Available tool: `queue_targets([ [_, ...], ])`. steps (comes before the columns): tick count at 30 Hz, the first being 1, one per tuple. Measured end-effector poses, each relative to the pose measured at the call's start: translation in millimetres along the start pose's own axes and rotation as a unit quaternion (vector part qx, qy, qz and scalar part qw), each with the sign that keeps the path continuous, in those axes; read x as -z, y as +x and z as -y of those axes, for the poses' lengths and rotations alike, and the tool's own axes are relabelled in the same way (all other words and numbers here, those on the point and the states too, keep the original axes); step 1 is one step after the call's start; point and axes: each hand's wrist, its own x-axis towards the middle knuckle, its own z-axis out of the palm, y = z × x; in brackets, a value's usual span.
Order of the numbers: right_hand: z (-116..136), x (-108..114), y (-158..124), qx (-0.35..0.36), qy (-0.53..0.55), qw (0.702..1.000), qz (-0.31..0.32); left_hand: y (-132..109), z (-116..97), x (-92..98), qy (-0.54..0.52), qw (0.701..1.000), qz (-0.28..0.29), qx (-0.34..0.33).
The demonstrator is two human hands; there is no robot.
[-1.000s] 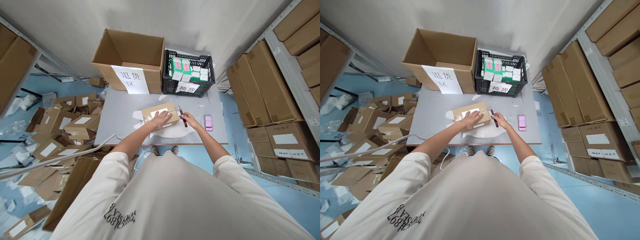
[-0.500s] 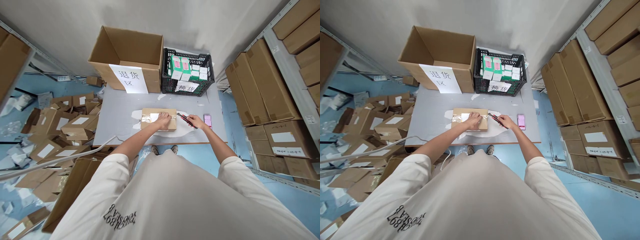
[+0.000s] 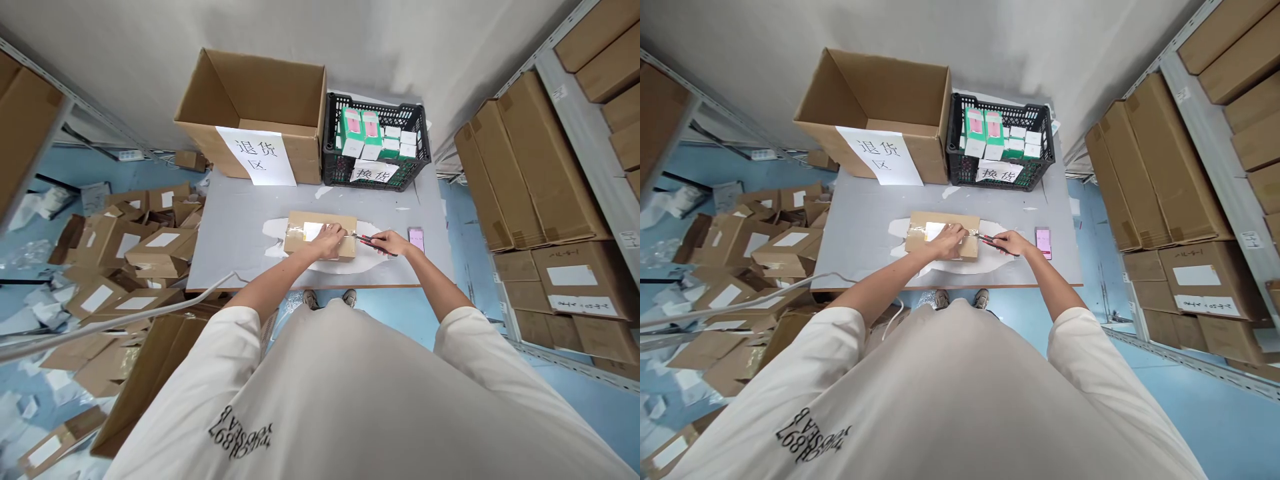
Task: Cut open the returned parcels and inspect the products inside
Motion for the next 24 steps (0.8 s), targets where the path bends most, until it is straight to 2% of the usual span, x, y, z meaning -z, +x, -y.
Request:
queue_targets([
  [4, -9, -7, -14, -0.026, 0.067, 0.997, 0.026, 1, -2, 0.5, -0.005, 1.0, -0.002, -0.002],
  [8, -18, -9, -18, -0.031, 0.154, 0.986, -0.051, 1, -3, 2.7, -0.034, 0.998, -0.043, 0.006],
  [11, -21, -9, -18, -0.031, 0.172, 0.98, -0.091, 4, -1, 6.9, -0.046, 0.993, -0.094, 0.048],
  [14, -20, -11, -21, 0.01, 0.113, 0.986, -0.121, 8, 2, 11.0, -0.017, 0.99, -0.101, 0.097],
  [16, -18, -15, -25, 0.055, 0.035, 0.988, -0.14, 10, 4, 12.2, 0.004, 0.99, -0.087, 0.114],
  [19, -17, -21, -30, 0.118, -0.093, 0.976, -0.159, 13, 5, 11.5, 0.012, 0.989, -0.079, 0.122],
  [24, -20, -26, -29, 0.136, -0.21, 0.953, -0.173, 13, 0, 7.1, 0.002, 0.989, -0.083, 0.123],
])
